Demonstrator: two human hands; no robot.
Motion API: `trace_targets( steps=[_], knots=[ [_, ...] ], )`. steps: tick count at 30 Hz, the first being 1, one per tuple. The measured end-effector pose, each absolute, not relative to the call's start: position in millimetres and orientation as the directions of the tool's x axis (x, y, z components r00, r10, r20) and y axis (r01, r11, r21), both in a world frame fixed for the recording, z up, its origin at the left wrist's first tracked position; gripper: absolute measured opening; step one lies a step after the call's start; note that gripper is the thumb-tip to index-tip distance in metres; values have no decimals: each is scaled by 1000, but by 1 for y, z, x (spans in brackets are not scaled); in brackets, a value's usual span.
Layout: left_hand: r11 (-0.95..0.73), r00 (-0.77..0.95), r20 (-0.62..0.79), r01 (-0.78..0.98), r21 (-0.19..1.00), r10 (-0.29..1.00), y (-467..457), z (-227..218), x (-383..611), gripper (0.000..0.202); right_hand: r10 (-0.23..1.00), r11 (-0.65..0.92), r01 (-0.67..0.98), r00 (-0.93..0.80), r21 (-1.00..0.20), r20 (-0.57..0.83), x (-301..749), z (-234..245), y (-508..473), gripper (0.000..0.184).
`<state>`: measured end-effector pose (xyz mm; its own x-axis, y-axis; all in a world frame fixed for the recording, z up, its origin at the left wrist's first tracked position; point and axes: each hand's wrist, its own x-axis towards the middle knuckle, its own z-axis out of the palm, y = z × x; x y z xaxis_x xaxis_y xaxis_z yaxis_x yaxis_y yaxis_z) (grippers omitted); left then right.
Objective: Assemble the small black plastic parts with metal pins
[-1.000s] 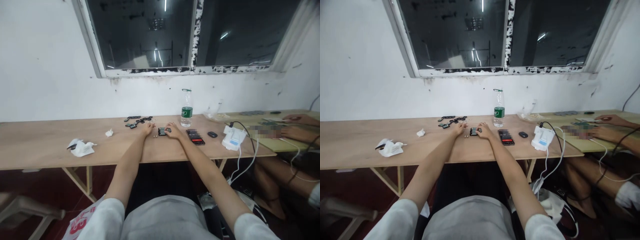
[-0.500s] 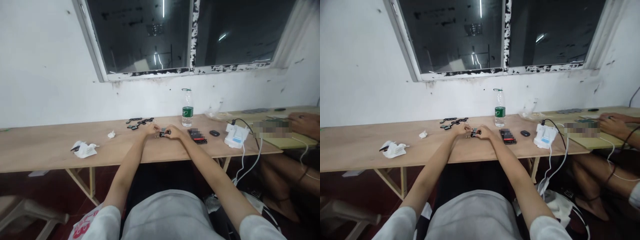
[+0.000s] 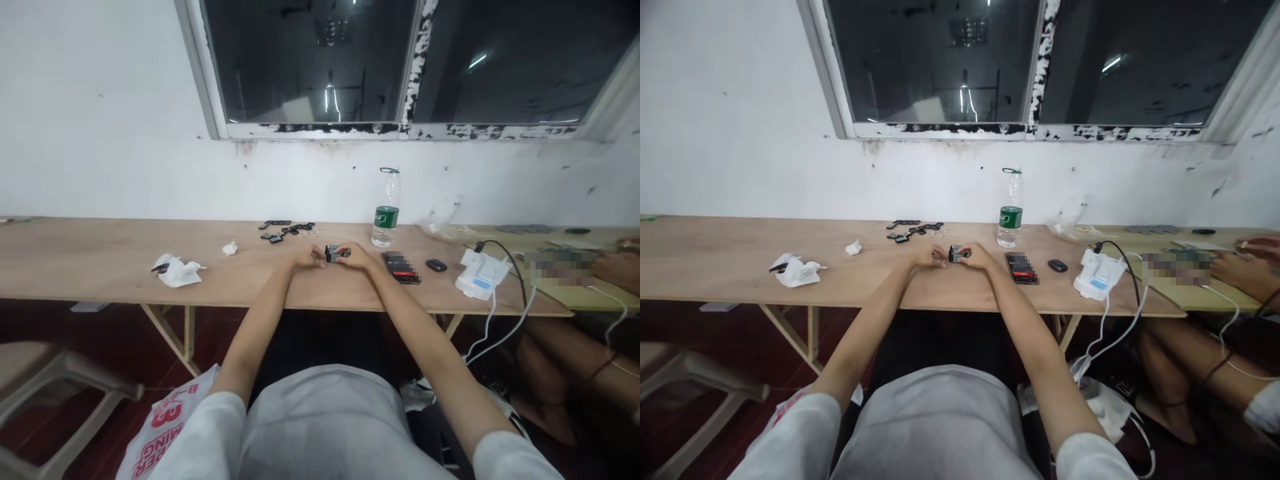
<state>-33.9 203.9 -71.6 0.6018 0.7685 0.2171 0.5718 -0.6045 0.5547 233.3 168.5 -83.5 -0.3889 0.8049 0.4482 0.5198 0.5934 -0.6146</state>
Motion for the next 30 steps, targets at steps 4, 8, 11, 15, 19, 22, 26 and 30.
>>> trace_targets(
  steps=[4,8,11,15,19,22,26,30],
  knots=[
    [-586,598,216,536,608,772,200,-71,-33,40,777,620,614,-392,-488,493,231,-81,170,19],
    [-574,596,218,510,641,773,200,-70,-33,40,803,556,748,-373,-361,464,222,-80,171,30],
    [-571,595,218,506,646,774,201,-70,-34,34,839,506,802,-373,-317,395,217,-80,171,33],
    [-574,600,210,515,637,772,203,-71,-35,28,830,523,795,-393,-306,397,218,-82,172,33],
    [-564,580,214,532,632,786,206,-73,-37,29,816,549,768,-408,-329,410,222,-84,171,30],
    [-568,582,217,529,631,784,209,-74,-39,30,809,564,756,-423,-332,409,225,-83,169,29],
    [-575,600,204,530,622,774,209,-73,-40,33,773,605,730,-445,-318,451,227,-80,166,27],
    [-575,593,205,542,612,778,207,-73,-41,33,762,624,718,-473,-308,442,228,-78,164,29]
  ],
)
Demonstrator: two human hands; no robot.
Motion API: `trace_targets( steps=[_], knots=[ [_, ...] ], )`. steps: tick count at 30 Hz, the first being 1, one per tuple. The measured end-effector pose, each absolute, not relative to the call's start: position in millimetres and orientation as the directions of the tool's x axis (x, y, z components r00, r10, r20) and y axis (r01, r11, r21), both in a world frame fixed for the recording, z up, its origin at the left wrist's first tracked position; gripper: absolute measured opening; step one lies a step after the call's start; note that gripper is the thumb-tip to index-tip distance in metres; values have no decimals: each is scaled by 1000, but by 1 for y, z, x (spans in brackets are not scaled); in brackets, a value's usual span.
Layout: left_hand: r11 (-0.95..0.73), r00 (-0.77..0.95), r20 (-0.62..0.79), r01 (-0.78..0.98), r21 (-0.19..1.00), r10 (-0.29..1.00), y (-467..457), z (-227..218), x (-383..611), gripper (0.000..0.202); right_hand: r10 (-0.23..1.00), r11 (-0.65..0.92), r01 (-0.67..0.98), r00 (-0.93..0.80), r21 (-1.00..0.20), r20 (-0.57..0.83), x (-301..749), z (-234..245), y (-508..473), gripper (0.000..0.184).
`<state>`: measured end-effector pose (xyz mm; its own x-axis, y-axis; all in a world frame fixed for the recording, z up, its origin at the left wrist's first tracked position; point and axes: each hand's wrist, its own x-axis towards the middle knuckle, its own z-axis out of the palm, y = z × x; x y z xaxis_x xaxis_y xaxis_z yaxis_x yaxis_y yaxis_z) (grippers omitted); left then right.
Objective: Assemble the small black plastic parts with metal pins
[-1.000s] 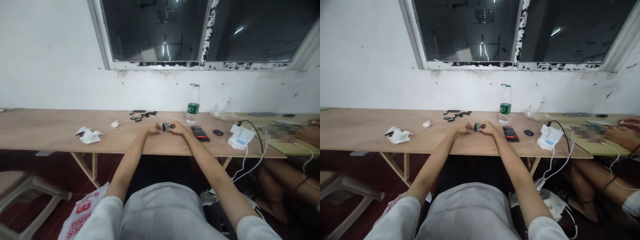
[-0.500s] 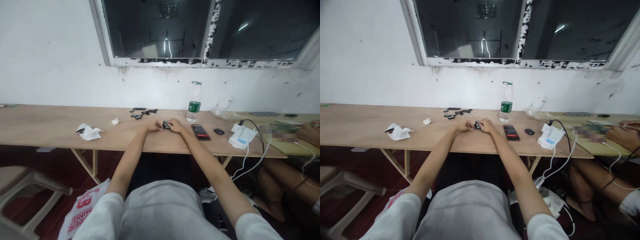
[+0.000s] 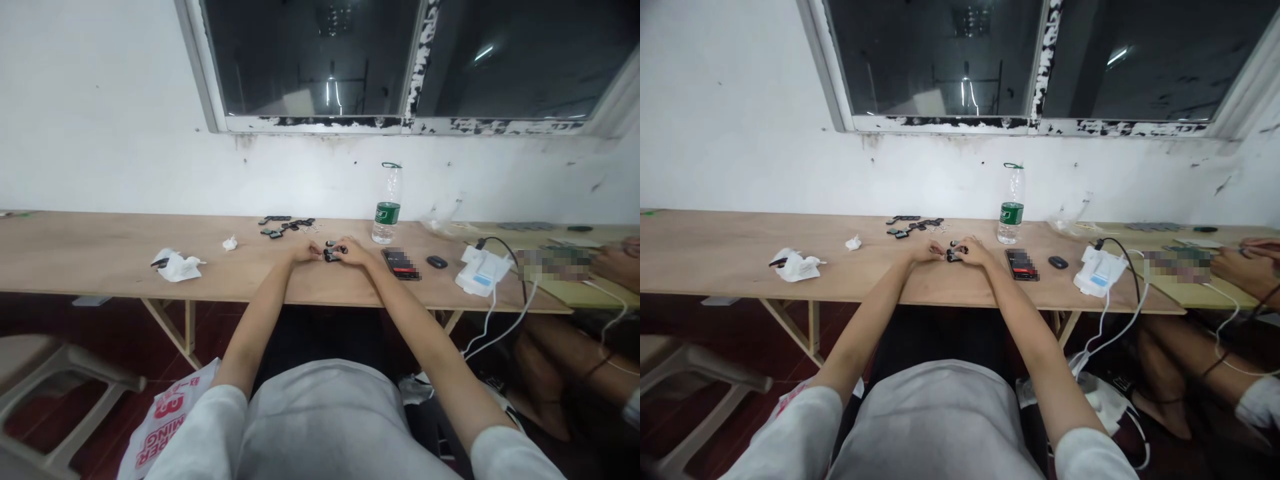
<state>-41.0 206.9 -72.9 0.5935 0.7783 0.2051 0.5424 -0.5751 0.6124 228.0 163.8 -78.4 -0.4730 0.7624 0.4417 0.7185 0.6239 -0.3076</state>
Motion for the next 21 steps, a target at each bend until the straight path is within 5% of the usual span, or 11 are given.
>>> trace_targets(
  steps=[6,11,21],
  knots=[
    [-575,601,196,542,613,775,207,-74,-40,34,796,585,770,-486,-253,360,223,-75,161,35],
    [-575,596,199,549,606,778,210,-77,-40,31,751,635,728,-505,-258,425,223,-77,160,29],
    [-597,599,242,513,616,764,212,-78,-42,34,714,698,538,-486,-472,503,223,-83,168,14]
  ],
)
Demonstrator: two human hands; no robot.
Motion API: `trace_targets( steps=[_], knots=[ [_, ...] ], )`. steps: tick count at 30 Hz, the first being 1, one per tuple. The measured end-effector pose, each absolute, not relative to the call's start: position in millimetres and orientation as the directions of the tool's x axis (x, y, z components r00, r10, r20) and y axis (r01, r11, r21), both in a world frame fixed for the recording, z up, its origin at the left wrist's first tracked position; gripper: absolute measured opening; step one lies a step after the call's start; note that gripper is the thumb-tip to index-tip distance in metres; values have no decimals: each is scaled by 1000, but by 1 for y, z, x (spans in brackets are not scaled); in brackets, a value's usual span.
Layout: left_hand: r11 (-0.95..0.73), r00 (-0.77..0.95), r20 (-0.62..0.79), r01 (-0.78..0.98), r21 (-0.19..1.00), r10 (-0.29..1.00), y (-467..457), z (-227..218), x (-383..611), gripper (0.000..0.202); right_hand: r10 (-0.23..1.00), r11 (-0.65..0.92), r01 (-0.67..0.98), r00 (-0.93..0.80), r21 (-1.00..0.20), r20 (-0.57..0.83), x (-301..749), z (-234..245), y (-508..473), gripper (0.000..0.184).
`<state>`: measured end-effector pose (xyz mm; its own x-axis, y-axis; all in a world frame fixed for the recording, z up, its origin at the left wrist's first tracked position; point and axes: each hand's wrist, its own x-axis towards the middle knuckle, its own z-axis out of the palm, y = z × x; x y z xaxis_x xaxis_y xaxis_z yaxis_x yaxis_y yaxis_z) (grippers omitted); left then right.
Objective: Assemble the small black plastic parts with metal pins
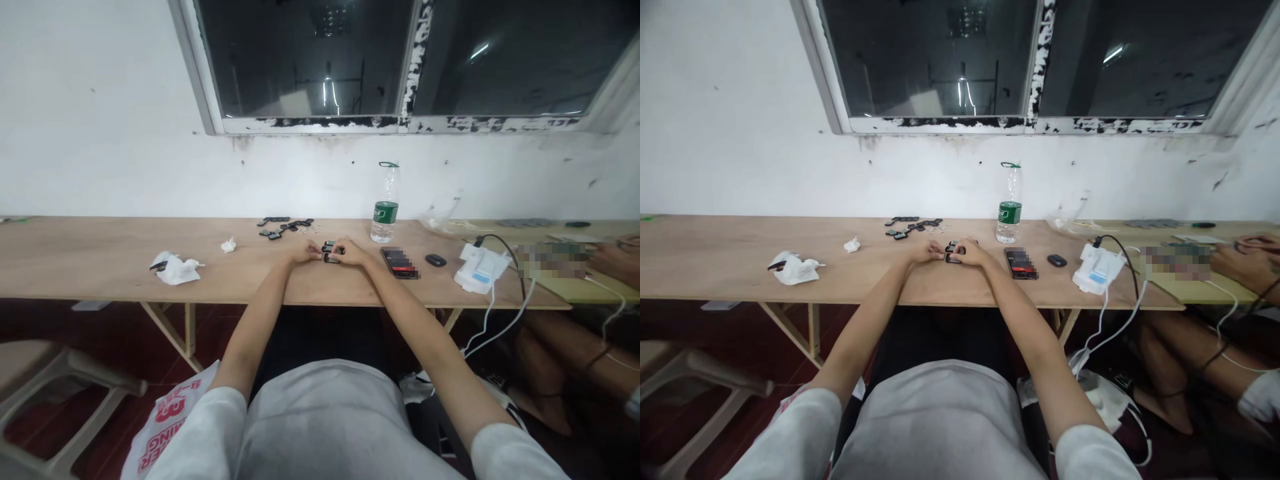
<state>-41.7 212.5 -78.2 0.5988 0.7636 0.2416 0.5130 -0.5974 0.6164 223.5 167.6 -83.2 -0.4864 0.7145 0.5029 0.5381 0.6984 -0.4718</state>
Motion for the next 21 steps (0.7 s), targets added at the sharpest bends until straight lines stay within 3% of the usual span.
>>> trace_targets(
  steps=[4,7,12,21],
  knots=[
    [-599,568,307,448,664,764,209,-78,-38,50,792,610,410,-345,-678,504,224,-83,167,26],
    [-606,549,350,399,688,759,207,-80,-31,53,834,551,359,-239,-753,497,225,-82,168,35],
    [-652,511,443,363,666,737,205,-82,-17,39,867,497,295,-139,-816,478,224,-82,173,35],
    [-763,514,564,423,488,646,200,-73,-12,19,924,356,145,-205,-923,324,225,-82,179,30]
  ],
)
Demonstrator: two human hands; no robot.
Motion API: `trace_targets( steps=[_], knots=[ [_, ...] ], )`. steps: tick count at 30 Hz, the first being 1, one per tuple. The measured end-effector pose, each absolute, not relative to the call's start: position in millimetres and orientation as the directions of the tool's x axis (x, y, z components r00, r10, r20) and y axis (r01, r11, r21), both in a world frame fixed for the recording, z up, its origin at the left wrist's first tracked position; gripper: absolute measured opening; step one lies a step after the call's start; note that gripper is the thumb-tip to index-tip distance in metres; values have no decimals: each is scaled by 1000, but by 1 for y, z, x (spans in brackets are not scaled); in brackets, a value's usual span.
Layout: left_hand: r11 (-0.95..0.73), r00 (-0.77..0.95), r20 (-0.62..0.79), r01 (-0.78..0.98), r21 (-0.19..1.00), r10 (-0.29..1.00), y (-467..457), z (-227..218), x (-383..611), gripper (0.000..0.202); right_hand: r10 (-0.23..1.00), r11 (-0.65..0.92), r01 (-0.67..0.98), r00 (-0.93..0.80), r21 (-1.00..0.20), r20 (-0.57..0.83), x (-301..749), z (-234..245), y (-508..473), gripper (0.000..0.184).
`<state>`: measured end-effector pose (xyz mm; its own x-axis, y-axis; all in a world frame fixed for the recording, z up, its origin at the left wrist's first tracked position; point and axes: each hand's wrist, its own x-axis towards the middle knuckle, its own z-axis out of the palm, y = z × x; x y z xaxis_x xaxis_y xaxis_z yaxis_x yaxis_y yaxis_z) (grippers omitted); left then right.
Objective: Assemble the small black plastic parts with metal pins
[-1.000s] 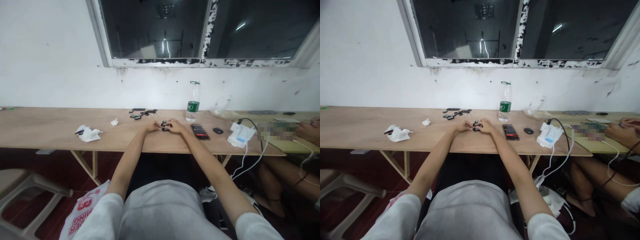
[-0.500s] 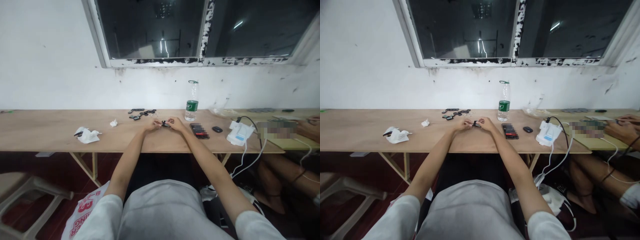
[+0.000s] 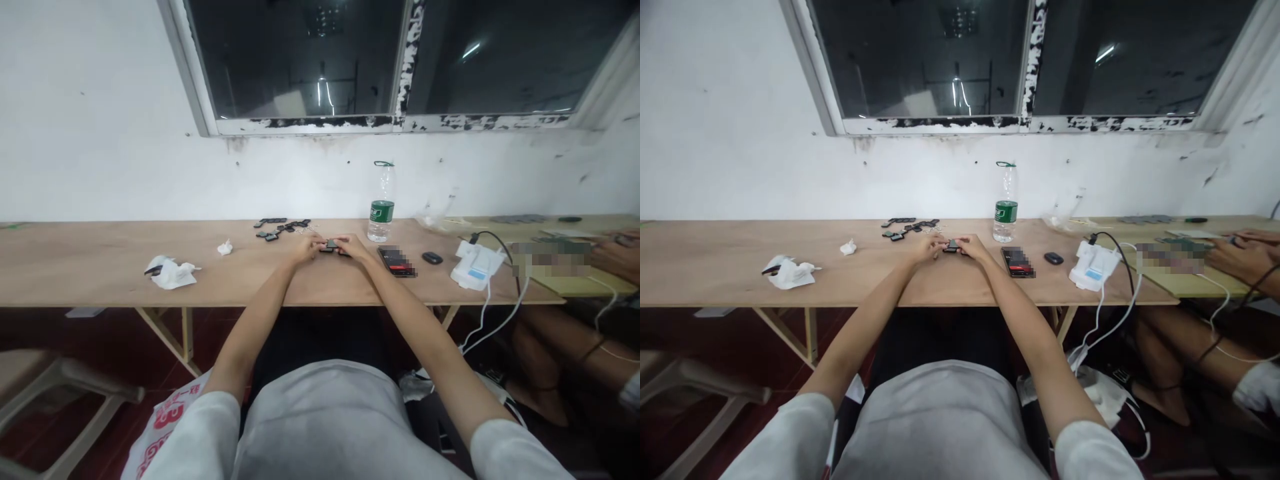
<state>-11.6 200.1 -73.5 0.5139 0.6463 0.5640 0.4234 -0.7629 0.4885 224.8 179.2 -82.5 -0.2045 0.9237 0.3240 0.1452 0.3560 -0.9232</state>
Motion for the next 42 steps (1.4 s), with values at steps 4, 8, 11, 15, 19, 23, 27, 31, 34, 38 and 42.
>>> trace_targets(
  steps=[4,8,11,15,19,23,27,31,34,38,42],
  knots=[
    [-739,498,548,416,530,673,196,-69,-9,16,929,339,154,-213,-928,303,225,-84,181,28],
    [-646,426,495,382,660,757,192,-69,-6,24,936,316,170,-218,-933,277,225,-82,178,27],
    [-537,392,403,338,773,827,192,-72,-7,33,928,329,166,-240,-930,285,225,-78,173,28],
    [-378,405,242,298,877,882,197,-75,-10,42,914,332,159,-299,-930,275,224,-76,168,24],
    [-373,444,213,313,873,871,198,-76,-9,44,904,336,161,-332,-928,270,222,-76,166,26],
    [-579,500,363,392,715,786,192,-75,-5,42,896,399,244,-309,-884,319,223,-75,164,33],
    [-667,549,409,435,605,729,187,-74,-3,46,880,438,282,-326,-853,345,224,-75,161,34],
    [-674,565,397,453,583,723,184,-75,-2,40,850,504,323,-351,-801,393,225,-77,163,32],
    [-672,581,368,484,561,726,182,-74,-2,31,862,506,405,-256,-762,437,229,-76,167,32],
    [-685,622,324,517,513,713,181,-73,-3,28,871,480,510,-184,-714,455,239,-75,172,19],
    [-709,648,317,531,465,693,183,-74,-1,27,864,502,599,-308,-624,399,246,-77,173,12]
  ],
)
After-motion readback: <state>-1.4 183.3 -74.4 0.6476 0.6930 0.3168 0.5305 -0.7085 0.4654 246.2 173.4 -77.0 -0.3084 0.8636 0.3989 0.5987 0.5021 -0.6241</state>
